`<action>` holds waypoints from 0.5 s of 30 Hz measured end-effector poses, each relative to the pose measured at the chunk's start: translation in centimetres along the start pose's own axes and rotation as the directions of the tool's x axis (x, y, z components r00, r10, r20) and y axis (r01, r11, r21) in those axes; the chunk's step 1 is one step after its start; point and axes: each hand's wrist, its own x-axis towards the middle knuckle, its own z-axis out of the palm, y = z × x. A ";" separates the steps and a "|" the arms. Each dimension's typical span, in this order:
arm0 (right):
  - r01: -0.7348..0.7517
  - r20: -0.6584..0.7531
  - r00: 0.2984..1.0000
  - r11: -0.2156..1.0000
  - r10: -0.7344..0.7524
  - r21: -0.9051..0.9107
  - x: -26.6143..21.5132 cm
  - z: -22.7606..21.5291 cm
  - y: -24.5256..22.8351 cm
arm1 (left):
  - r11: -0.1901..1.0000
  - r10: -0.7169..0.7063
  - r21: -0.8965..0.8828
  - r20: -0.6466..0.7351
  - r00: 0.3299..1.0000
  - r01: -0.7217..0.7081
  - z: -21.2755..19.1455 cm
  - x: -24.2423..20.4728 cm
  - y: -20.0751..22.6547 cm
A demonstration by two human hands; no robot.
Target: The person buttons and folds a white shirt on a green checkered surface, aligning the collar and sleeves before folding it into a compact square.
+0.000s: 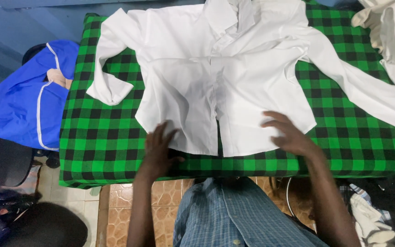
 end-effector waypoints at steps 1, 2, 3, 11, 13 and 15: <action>-0.109 -0.082 0.991 0.992 0.103 -0.064 -2.0 -1.2 1.6 | 0.999 -0.034 -0.040 -0.243 0.970 0.025 0.0 -1.3 -2.2; -0.224 -0.171 0.964 0.967 0.202 -0.122 -4.1 -2.7 3.1 | 0.995 -0.073 -0.088 -0.469 0.880 0.035 0.2 -2.5 -4.3; -0.230 -0.168 0.963 0.966 0.208 -0.122 -5.3 -3.3 3.9 | 0.995 -0.074 -0.093 -0.464 0.883 0.035 -0.1 -2.4 -5.4; -0.142 -0.537 0.835 0.896 -0.119 -0.420 -2.0 -2.3 9.4 | 0.837 -0.053 -0.438 -0.661 0.748 -0.328 -1.6 4.4 -6.0; -0.134 -0.649 0.760 0.974 -0.016 -0.181 -2.1 -2.6 9.7 | 0.775 -0.165 -0.525 -0.706 0.689 -0.352 -0.3 4.1 -6.3; -0.095 -0.717 0.686 0.993 0.121 0.076 -6.9 -3.6 10.7 | 0.707 -0.287 -0.601 -0.725 0.626 -0.373 1.4 -0.2 -6.8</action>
